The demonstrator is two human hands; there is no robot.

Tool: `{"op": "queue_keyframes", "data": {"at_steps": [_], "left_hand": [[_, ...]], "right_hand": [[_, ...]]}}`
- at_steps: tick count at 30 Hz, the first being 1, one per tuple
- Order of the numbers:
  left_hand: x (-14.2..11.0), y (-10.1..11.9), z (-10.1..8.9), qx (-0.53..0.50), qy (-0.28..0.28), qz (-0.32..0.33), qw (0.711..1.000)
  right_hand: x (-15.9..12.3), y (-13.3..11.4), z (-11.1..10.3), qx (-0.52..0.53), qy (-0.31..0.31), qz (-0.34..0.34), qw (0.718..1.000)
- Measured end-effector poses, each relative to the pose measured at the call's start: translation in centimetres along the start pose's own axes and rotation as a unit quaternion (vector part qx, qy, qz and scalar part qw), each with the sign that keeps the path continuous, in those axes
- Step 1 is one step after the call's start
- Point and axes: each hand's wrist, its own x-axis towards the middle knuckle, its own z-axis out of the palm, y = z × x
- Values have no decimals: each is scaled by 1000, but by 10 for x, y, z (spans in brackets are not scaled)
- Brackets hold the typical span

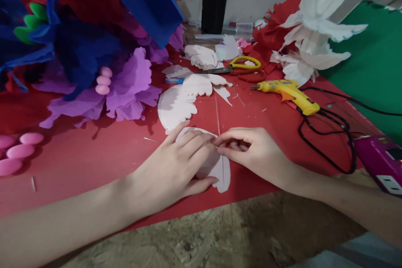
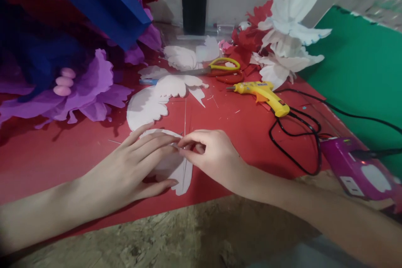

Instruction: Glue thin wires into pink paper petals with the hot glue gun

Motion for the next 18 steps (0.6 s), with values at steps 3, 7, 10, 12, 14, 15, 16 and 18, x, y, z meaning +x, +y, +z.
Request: {"op": "queue_keyframes", "data": {"at_steps": [3, 7, 10, 12, 14, 15, 16, 18], "left_hand": [[-1, 1, -2, 25, 35, 32, 999], [-3, 1, -4, 19, 69, 105, 992], [-1, 1, -5, 4, 58, 124, 991], [0, 1, -6, -5, 32, 119, 992], [1, 2, -7, -20, 10, 122, 992], [1, 2, -7, -27, 6, 124, 992], [1, 2, -7, -32, 0, 124, 992], [1, 1, -6, -40, -2, 122, 992]], "right_hand": [[-1, 0, 0, -11, 7, -8, 1000], [-1, 0, 1, -16, 14, -2, 1000], [-2, 0, 3, -24, 16, 0, 1000], [-2, 0, 4, -28, 24, -2, 999], [-2, 0, 5, -32, 33, -3, 999], [-2, 0, 5, -33, 36, -3, 999], [-2, 0, 5, -34, 37, -3, 999], [-2, 0, 6, -36, 40, 0, 999]]}}
